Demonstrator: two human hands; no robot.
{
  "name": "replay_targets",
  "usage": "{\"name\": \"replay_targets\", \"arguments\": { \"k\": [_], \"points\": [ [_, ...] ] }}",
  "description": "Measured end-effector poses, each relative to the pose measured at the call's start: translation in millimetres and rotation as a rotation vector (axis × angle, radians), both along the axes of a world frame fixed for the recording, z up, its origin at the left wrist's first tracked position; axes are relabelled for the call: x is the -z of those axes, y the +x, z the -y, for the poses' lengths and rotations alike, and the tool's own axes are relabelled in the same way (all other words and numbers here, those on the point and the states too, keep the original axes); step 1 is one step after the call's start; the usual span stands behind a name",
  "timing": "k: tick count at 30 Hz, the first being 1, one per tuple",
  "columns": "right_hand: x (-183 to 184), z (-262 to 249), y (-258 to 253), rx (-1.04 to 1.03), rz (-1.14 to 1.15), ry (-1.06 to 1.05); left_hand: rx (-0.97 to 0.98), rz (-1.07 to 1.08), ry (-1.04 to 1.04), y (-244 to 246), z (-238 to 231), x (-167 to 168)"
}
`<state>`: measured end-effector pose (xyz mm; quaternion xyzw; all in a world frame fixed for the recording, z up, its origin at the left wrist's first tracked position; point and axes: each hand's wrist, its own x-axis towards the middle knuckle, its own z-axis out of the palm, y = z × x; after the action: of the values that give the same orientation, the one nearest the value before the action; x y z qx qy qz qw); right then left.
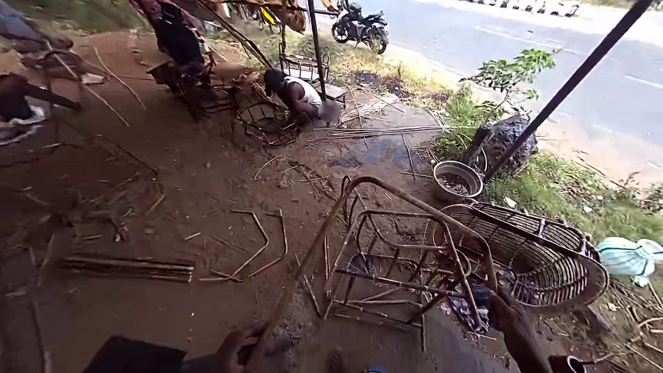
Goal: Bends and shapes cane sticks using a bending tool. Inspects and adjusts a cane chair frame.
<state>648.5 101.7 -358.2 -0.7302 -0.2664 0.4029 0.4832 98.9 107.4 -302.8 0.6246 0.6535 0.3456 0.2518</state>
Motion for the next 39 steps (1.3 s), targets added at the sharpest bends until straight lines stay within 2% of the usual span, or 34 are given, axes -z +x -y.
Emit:
{"name": "replay_targets", "arguments": {
  "k": [4, 8, 11, 17, 25, 31, 39],
  "points": [
    [106, 39, 18, 0.135, -0.062, -0.35, 0.032, -0.054, -0.445, 43, -99, 109],
    [164, 39, 23, 0.268, -0.056, -0.49, 0.178, -0.166, -0.571, 80, -168, 191],
    [198, 32, 28, 0.309, -0.09, -0.565, 0.209, -0.215, -0.666, 100, -203, 225],
    [237, 25, 39, 0.385, -0.166, -0.597, 0.234, -0.318, -0.688, 130, -237, 256],
    [233, 18, 60, 0.383, -0.158, -0.644, 0.2, -0.321, -0.728, 151, -236, 272],
    [224, 23, 52, 0.425, -0.209, -0.617, 0.211, -0.297, -0.77, 144, -238, 272],
    [233, 22, 63, 0.425, -0.194, -0.648, 0.271, -0.263, -0.722, 140, -241, 287]
  ]
}}
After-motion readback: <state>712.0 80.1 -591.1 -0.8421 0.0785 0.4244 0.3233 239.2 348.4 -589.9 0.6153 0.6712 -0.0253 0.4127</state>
